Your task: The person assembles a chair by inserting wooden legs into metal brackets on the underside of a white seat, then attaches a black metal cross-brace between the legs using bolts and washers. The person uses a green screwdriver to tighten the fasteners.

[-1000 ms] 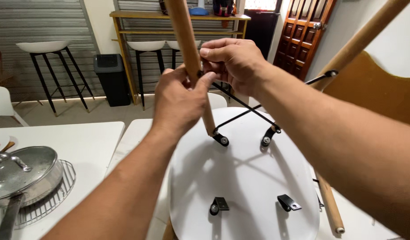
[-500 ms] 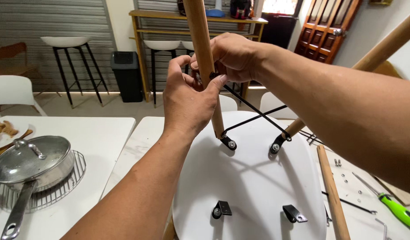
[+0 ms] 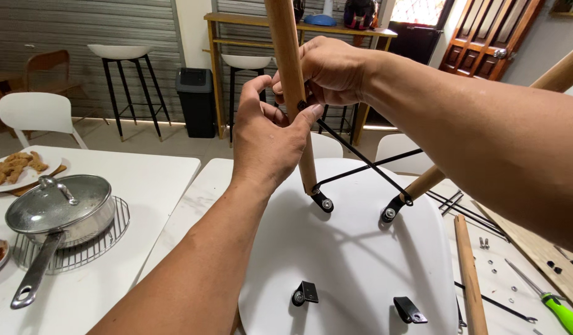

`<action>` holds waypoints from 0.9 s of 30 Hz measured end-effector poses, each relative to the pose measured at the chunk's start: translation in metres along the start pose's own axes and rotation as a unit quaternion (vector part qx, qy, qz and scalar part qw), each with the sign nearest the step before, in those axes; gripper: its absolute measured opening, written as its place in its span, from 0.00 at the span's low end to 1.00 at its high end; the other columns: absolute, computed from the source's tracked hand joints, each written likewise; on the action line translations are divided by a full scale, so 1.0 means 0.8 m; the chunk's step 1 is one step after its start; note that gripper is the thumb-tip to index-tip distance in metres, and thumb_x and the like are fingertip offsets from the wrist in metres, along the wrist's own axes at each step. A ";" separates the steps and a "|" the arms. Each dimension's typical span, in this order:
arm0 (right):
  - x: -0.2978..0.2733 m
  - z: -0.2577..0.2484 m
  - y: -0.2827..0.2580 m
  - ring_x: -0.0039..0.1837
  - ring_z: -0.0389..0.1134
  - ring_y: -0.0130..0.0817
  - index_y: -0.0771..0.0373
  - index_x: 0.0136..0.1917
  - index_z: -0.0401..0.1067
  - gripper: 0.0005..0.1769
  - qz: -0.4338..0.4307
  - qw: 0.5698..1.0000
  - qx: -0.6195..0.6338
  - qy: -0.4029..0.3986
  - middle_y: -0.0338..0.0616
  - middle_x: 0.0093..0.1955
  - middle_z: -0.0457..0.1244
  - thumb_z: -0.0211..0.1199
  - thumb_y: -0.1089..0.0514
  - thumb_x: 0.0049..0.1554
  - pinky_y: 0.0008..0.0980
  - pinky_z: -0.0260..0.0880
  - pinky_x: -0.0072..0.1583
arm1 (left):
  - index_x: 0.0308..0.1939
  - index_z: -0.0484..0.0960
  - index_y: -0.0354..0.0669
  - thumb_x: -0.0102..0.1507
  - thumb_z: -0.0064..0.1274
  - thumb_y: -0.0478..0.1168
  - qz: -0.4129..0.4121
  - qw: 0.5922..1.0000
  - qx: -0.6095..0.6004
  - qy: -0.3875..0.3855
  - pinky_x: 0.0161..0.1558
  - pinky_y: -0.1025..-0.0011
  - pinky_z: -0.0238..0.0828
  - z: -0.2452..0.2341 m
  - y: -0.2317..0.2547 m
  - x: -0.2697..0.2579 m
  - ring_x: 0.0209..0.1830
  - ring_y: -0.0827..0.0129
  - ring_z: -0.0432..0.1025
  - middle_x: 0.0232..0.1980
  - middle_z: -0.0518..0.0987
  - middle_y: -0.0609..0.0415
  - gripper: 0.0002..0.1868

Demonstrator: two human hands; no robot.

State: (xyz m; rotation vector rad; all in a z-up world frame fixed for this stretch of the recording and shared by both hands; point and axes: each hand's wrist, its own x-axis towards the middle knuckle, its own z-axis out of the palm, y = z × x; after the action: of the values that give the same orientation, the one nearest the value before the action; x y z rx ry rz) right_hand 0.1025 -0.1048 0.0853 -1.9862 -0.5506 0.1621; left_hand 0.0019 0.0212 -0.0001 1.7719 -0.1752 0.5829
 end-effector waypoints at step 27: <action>-0.040 -0.034 -0.006 0.50 0.68 0.35 0.70 0.53 0.78 0.27 0.043 0.980 0.046 -0.188 0.54 0.53 0.71 0.42 0.56 0.55 0.36 0.69 0.56 | 0.53 0.78 0.45 0.58 0.66 0.49 0.057 0.996 -0.063 0.030 0.42 0.74 0.82 0.011 -0.011 -0.004 0.38 0.77 0.82 0.38 0.84 0.61 0.24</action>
State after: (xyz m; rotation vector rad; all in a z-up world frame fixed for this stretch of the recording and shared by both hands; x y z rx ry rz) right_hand 0.0820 -0.1397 0.0983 -1.8983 -0.6849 0.6158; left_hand 0.0057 0.0152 -0.0109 1.6287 -0.2677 0.6927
